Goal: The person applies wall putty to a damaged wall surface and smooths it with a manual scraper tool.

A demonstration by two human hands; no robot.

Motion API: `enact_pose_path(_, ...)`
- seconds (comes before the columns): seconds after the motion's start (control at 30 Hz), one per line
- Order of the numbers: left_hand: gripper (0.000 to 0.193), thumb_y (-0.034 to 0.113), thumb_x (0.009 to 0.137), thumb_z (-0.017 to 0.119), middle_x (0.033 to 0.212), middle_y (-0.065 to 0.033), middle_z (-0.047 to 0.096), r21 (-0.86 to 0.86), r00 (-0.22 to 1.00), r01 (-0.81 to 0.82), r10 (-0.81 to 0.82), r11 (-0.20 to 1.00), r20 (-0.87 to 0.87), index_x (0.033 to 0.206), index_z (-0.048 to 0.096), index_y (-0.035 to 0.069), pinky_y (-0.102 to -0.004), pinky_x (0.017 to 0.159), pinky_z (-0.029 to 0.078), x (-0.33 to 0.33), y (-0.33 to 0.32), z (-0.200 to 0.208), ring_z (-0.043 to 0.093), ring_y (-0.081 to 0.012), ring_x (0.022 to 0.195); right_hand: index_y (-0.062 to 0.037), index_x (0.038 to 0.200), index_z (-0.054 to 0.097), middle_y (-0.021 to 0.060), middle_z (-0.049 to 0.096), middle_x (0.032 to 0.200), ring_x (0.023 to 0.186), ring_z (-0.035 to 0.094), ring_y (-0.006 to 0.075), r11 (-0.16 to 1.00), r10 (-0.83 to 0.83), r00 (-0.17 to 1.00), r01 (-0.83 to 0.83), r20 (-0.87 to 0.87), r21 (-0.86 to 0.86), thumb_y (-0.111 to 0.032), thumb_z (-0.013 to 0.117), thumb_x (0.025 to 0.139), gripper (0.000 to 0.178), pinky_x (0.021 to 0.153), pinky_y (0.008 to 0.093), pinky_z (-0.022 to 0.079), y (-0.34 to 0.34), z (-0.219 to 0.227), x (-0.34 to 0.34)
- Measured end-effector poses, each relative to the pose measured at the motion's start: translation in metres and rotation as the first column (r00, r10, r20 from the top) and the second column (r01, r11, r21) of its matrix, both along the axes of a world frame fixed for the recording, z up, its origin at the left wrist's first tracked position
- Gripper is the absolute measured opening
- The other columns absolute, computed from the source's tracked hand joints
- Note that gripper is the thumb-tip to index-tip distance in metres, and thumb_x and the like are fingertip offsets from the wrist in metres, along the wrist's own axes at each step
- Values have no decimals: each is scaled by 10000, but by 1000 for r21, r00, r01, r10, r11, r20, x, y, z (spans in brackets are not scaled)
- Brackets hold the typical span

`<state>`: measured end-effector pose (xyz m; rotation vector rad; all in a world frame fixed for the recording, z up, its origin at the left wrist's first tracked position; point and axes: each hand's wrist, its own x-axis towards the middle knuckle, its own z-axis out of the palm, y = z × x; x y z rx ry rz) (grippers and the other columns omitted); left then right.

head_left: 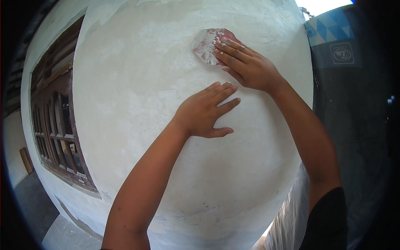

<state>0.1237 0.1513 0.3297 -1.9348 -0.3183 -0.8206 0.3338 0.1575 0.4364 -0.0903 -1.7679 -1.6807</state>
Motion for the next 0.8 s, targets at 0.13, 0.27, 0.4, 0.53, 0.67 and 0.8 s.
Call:
enact_pose_path(0.13, 724, 514, 805, 774, 1549, -105, 455, -34, 1000, -2, 2, 999, 8, 1411, 572, 174, -455, 1205, 362, 0, 2, -1, 438, -285, 1432, -85, 1358, 607, 66, 592, 1425, 1378, 507, 249, 1000, 22, 998, -21, 51, -22, -303, 625, 990, 428, 1165, 391, 424, 7, 7, -30)
enact_pose_path(0.27, 727, 510, 804, 773, 1546, -107, 459, -37, 999, -28, 28, 999, 18, 1414, 568, 172, -457, 1207, 360, 0, 2, -2, 426, -280, 1441, -89, 1365, 606, 71, 593, 1424, 1378, 509, 253, 997, -45, 998, 48, 42, -67, -314, 620, 986, 441, 1165, 396, 425, 13, -2, -22)
enact_pose_path(0.4, 729, 510, 802, 772, 1545, -106, 460, -27, 1000, -9, 8, 1000, -7, 1414, 567, 170, -447, 1212, 354, 1, -3, 1, 427, -281, 1441, -94, 1368, 613, 81, 605, 1408, 1369, 523, 257, 992, -117, 988, 121, 98, -28, -300, 613, 981, 438, 1150, 402, 440, 2, -10, 18)
enact_pose_path(0.53, 711, 526, 836, 729, 1547, -143, 446, -27, 1000, -18, 18, 999, -20, 1398, 580, 116, -422, 1227, 325, 0, -2, 0, 415, -303, 1441, -94, 1328, 639, 94, 671, 1308, 1274, 610, 263, 996, -17, 998, 12, 53, 84, -226, 631, 974, 378, 1051, 377, 526, -19, -18, 36)
enact_pose_path(0.67, 708, 516, 838, 734, 1545, -147, 447, -38, 1000, 0, -1, 999, -27, 1394, 580, 106, -425, 1228, 324, -1, -2, 1, 411, -306, 1444, -53, 1195, 668, 132, 721, 1167, 1089, 712, 231, 924, 353, 886, -381, -300, -39, -142, 619, 1003, 217, 912, 351, 585, -44, -16, 27)
enact_pose_path(0.8, 748, 508, 811, 772, 1580, -123, 412, -95, 999, 7, -10, 995, -39, 1432, 549, 155, -446, 1235, 310, -3, 0, 7, 385, -287, 1468, -35, 1202, 653, 119, 739, 1069, 922, 733, 177, 688, 455, 550, -716, -700, -115, -144, 614, 1011, 223, 839, 331, 601, -42, -4, 10)
